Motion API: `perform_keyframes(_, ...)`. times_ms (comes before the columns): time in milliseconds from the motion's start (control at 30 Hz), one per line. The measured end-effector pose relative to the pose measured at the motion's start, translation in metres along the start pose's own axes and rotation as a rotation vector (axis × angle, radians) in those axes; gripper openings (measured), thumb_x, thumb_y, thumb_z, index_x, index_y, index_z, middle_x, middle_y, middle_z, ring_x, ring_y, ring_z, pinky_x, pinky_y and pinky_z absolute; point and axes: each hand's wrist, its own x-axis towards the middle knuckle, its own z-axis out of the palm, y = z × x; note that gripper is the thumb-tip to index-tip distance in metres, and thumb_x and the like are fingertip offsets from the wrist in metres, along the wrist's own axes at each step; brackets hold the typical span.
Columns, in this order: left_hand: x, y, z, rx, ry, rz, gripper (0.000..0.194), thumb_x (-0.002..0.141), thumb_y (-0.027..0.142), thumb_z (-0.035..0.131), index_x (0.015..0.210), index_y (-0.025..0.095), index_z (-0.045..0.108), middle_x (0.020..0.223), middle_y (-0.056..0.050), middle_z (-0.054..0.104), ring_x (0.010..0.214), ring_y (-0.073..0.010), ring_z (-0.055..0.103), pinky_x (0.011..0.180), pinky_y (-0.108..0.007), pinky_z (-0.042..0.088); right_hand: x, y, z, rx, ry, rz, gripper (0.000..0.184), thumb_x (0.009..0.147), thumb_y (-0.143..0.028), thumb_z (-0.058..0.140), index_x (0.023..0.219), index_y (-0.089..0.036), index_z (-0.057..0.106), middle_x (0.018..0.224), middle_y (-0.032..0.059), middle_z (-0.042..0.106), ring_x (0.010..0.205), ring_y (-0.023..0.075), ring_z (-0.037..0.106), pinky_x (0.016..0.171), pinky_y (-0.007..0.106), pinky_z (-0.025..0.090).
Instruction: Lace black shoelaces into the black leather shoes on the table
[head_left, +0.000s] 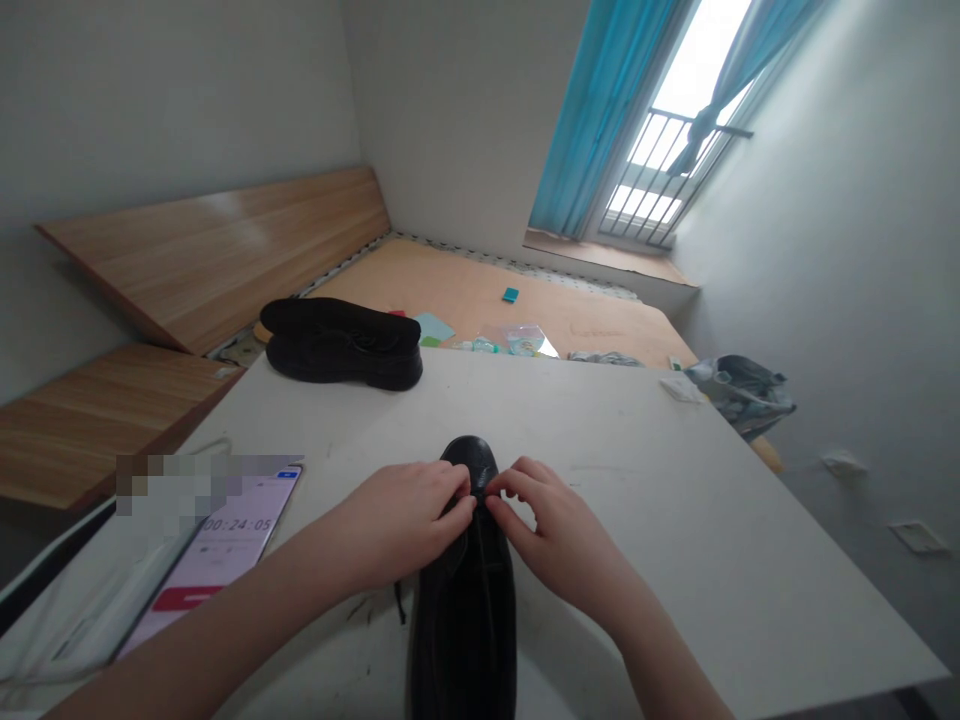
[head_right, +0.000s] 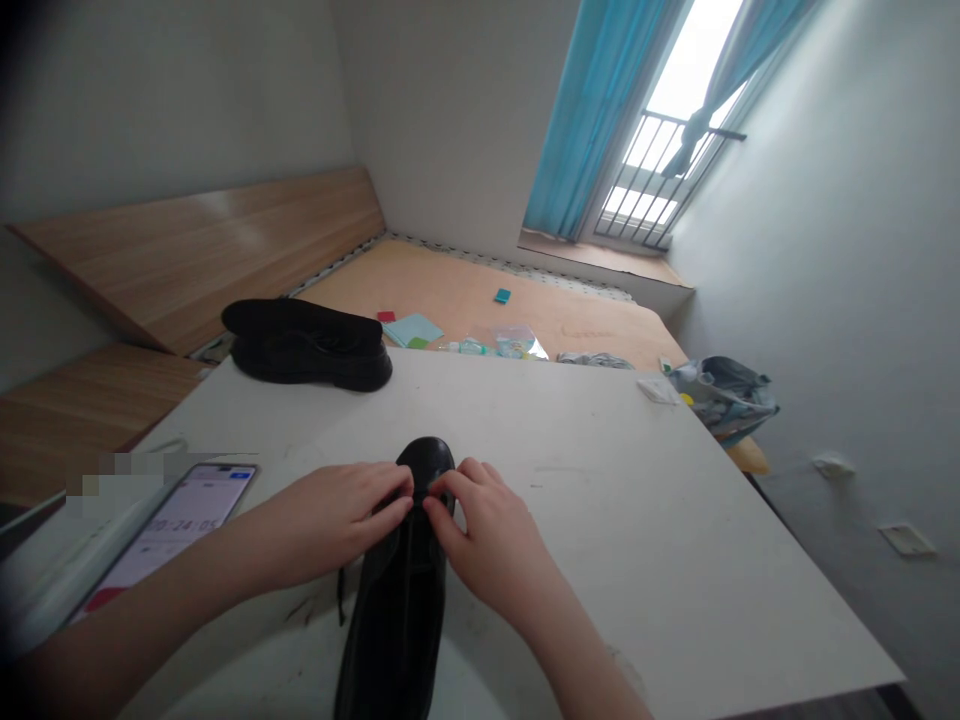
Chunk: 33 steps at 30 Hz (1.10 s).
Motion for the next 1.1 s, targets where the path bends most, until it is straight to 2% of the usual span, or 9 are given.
perform_keyframes(167,0.006,-0.004,0.005,-0.171,0.024,0.107,0.032,0.096,0.038,0.04,0.081,0.02,0.061,0.095,-0.005,0.059,0.096,-0.0232,0.055,0.084,-0.035,0.043,0.014,0.016,0.007,0.325,-0.142,-0.039,0.011,0.088,-0.023,0.058,0.077,-0.022,0.06,0.091,0.0032,0.054,0.095,0.0209,0.049,0.083,0.036,0.043)
perform_keyframes(367,-0.002,-0.01,-0.02,-0.622,0.062,0.117,0.04,0.098,0.046,0.035,0.074,0.019,0.052,0.073,0.002,0.053,0.071,-0.0154,0.052,0.07,-0.028,0.043,0.015,0.024,-0.003,0.867,-0.206,0.042,0.026,0.087,-0.042,0.061,0.074,-0.019,0.059,0.099,0.004,0.056,0.097,0.0198,0.053,0.092,0.036,0.041)
perform_keyframes(467,-0.013,-0.011,-0.035,-0.767,0.136,0.109,0.043,0.097,0.048,0.037,0.067,0.019,0.048,0.062,0.004,0.048,0.058,-0.0122,0.045,0.059,-0.025,0.041,0.004,0.024,-0.02,1.155,-0.116,0.126,0.029,0.085,-0.046,0.065,0.075,-0.02,0.058,0.077,-0.0005,0.053,0.074,0.0148,0.052,0.082,0.033,0.044)
perform_keyframes(533,-0.022,-0.011,-0.044,-0.742,0.241,0.073,0.041,0.095,0.048,0.04,0.068,0.02,0.05,0.059,0.005,0.045,0.053,-0.0109,0.039,0.052,-0.024,0.036,-0.005,0.026,-0.033,1.229,-0.092,0.164,0.039,0.086,-0.052,0.063,0.067,-0.021,0.05,0.06,-0.0062,0.039,0.052,0.0102,0.036,0.062,0.028,0.043)
perform_keyframes(667,-0.035,-0.01,-0.053,-0.559,0.359,0.051,0.034,0.091,0.046,0.046,0.072,0.02,0.056,0.063,0.004,0.046,0.057,-0.0117,0.042,0.052,-0.023,0.034,-0.019,0.03,-0.055,0.826,0.098,0.166,0.046,0.089,-0.056,0.057,0.062,-0.021,0.045,0.057,-0.006,0.032,0.05,0.0101,0.025,0.046,0.025,0.022)
perform_keyframes(800,-0.03,-0.009,-0.047,-0.376,0.175,0.051,0.014,0.084,0.032,0.052,0.083,0.022,0.062,0.066,0.004,0.054,0.059,-0.0136,0.048,0.053,-0.024,0.035,-0.021,0.029,-0.06,0.375,0.279,0.123,0.044,0.091,-0.054,0.055,0.062,-0.02,0.052,0.056,-0.0037,0.037,0.054,0.0123,0.032,0.049,0.027,0.025)
perform_keyframes(933,-0.013,-0.009,-0.031,-0.056,0.136,-0.041,0.017,0.075,0.016,0.049,0.085,0.023,0.062,0.074,0.002,0.063,0.067,-0.0176,0.056,0.058,-0.027,0.032,-0.022,0.014,-0.051,0.487,-0.012,-0.037,0.041,0.094,-0.049,0.052,0.067,-0.019,0.059,0.062,-0.0011,0.052,0.06,0.0134,0.046,0.056,0.026,0.037)
perform_keyframes(1033,-0.002,-0.009,-0.02,-0.016,0.109,-0.041,0.02,0.082,0.02,0.048,0.092,0.025,0.064,0.081,0.0,0.068,0.071,-0.0195,0.06,0.06,-0.028,0.033,-0.024,0.001,-0.04,0.56,-0.325,-0.2,0.033,0.098,-0.039,0.05,0.076,-0.019,0.066,0.076,0.0027,0.066,0.073,0.0154,0.059,0.067,0.028,0.044)
perform_keyframes(1100,0.002,-0.01,-0.013,-0.023,0.071,-0.027,0.018,0.088,0.028,0.049,0.095,0.026,0.065,0.084,-0.001,0.069,0.074,-0.0204,0.061,0.061,-0.028,0.034,-0.022,-0.001,-0.031,0.48,-0.381,-0.165,0.031,0.098,-0.035,0.048,0.081,-0.019,0.068,0.079,0.003,0.068,0.074,0.0155,0.061,0.065,0.027,0.044)
